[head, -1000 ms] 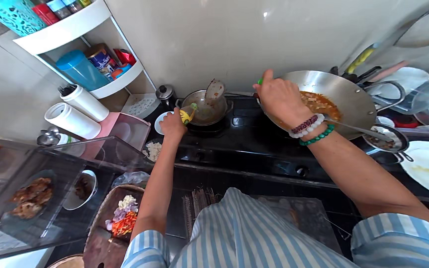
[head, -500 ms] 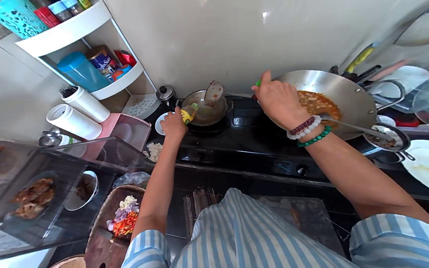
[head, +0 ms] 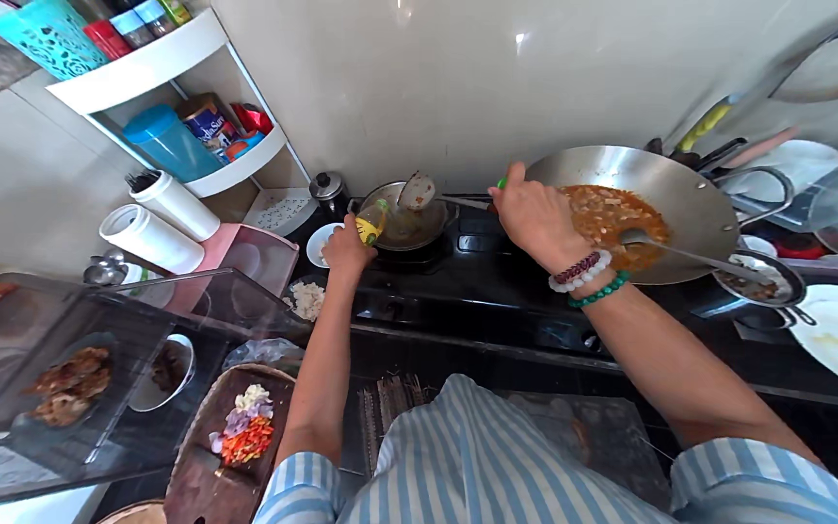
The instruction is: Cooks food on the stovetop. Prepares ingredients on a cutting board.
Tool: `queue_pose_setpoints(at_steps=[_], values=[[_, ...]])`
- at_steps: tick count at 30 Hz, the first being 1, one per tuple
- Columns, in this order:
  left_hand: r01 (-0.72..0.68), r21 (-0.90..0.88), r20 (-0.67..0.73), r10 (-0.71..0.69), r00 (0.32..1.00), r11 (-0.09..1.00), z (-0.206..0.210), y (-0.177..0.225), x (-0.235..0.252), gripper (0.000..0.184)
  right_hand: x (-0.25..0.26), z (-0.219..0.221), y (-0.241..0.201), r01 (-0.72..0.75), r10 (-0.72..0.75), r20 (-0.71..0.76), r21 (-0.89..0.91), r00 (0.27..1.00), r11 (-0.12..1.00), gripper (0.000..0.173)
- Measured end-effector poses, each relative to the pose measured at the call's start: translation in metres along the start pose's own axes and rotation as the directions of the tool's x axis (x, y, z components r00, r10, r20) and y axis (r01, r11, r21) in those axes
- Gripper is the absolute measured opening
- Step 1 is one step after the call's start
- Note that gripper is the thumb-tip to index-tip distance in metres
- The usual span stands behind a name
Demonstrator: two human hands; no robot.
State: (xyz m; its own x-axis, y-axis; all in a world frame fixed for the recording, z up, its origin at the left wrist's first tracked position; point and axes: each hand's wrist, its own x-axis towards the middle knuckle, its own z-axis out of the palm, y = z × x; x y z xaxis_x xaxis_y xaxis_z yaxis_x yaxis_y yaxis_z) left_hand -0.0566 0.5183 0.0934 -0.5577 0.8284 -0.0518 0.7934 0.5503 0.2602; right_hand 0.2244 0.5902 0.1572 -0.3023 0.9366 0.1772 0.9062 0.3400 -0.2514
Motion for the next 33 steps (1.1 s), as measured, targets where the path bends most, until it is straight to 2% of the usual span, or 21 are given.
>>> queue_pose_setpoints(at_steps=[5, 7, 9, 12, 16, 21, 25, 27, 29, 31, 33], values=[[-0.013, -0.286, -0.097, -0.016, 0.995, 0.958, 0.031, -0.009, -0.001, 0.083, -0.038, 0.034, 0.0, -0.013, 0.02, -0.046, 0.147, 0.999, 0.989, 0.045], [-0.095, -0.382, -0.2, 0.018, 0.98, 0.919, 0.043, -0.014, -0.014, 0.084, -0.039, 0.047, -0.005, -0.041, 0.049, -0.038, 0.183, 0.998, 0.982, 0.045], [-0.114, -0.449, -0.263, -0.009, 0.965, 0.886, 0.053, -0.016, -0.018, 0.083, -0.029, 0.064, -0.009, -0.073, 0.08, -0.026, 0.216, 0.996, 0.974, 0.045], [-0.138, -0.568, -0.294, -0.044, 0.955, 0.812, 0.055, -0.017, -0.029, 0.083, -0.005, 0.09, -0.015, -0.147, 0.144, 0.028, 0.245, 0.989, 0.958, 0.048], [-0.186, -0.636, -0.302, -0.02, 0.953, 0.749, 0.054, -0.016, -0.063, 0.081, -0.001, 0.11, -0.022, -0.174, 0.157, 0.085, 0.272, 0.984, 0.946, 0.047], [-0.246, -0.726, -0.302, 0.024, 0.953, 0.643, 0.066, -0.024, -0.105, 0.079, -0.004, 0.128, -0.021, -0.165, 0.152, 0.071, 0.26, 0.986, 0.952, 0.049], [-0.259, -0.765, -0.285, 0.051, 0.957, 0.59, 0.07, -0.03, -0.131, 0.078, -0.01, 0.13, -0.018, -0.126, 0.124, 0.023, 0.182, 0.992, 0.975, 0.049], [-0.246, -0.769, -0.261, 0.062, 0.963, 0.59, 0.067, -0.031, -0.14, 0.078, -0.011, 0.12, -0.015, -0.027, 0.037, -0.04, 0.226, 0.999, 0.974, 0.046], [-0.244, -0.769, -0.228, 0.104, 0.968, 0.591, 0.062, -0.033, -0.146, 0.077, -0.013, 0.095, -0.017, 0.175, -0.163, -0.064, 0.389, 0.985, 0.905, 0.039], [-0.25, -0.773, -0.19, 0.163, 0.968, 0.583, 0.058, -0.036, -0.154, 0.077, -0.019, 0.067, -0.023, 0.379, -0.442, -0.026, 0.559, 0.897, 0.738, 0.033], [-0.266, -0.767, -0.159, 0.229, 0.96, 0.584, 0.055, -0.037, -0.163, 0.077, -0.028, 0.047, -0.032, 0.472, -0.654, 0.021, 0.676, 0.756, 0.567, 0.034]])
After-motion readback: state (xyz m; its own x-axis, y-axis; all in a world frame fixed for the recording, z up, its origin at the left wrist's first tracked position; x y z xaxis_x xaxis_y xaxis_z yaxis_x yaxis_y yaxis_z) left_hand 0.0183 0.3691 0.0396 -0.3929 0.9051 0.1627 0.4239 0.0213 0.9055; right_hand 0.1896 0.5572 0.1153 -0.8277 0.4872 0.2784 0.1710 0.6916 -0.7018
